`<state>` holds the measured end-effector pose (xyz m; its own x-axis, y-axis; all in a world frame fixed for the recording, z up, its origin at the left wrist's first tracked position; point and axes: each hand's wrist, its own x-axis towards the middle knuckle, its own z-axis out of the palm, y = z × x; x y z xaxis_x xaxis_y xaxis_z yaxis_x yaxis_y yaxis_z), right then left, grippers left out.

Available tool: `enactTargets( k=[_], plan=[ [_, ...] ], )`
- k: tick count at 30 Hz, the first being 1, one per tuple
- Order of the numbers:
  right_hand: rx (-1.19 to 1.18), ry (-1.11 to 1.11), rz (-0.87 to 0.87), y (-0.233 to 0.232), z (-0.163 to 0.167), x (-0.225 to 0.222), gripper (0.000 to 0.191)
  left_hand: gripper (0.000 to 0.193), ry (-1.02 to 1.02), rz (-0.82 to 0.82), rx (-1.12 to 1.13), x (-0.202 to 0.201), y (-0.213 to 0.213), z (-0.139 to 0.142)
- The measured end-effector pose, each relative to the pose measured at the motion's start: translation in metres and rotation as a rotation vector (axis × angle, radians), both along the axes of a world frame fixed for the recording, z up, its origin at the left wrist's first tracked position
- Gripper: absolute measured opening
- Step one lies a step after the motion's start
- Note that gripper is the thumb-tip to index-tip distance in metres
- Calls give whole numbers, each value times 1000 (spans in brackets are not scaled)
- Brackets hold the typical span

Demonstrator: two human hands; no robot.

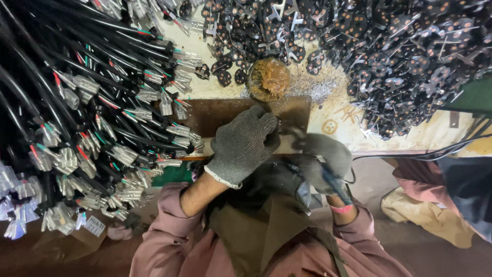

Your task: The person, wearing gloves, solders electrical wire connections at a workbench using a soldering iron, dipping the wire into a flux container and holding the soldering iron to the joint, working through a pile of wire harnesses one at a time.

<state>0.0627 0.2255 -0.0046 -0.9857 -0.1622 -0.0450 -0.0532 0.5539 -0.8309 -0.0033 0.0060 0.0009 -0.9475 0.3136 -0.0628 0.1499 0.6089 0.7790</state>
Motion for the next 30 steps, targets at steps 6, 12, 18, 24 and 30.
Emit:
enactTargets(
  k=[6, 12, 18, 24, 30],
  plan=[
    [70, 96, -337, 32, -27, 42, 26, 10, -48, 59, -93, 0, -24, 11],
    [223, 223, -123, 22, -23, 7, 7, 14, 45, 104, -115, 4, -25, 5],
    [469, 458, -2, -15, 27, -102, 16, 11, 57, 89, -39, 2, -24, 1],
    [389, 265, -5, -29, 47, -83, 26, 10, 47, 107, -10, 3, -26, 0],
    [111, 123, -128, -21, 57, -62, 37, 9, 64, 115, 16, 6, -26, -4]
  ],
)
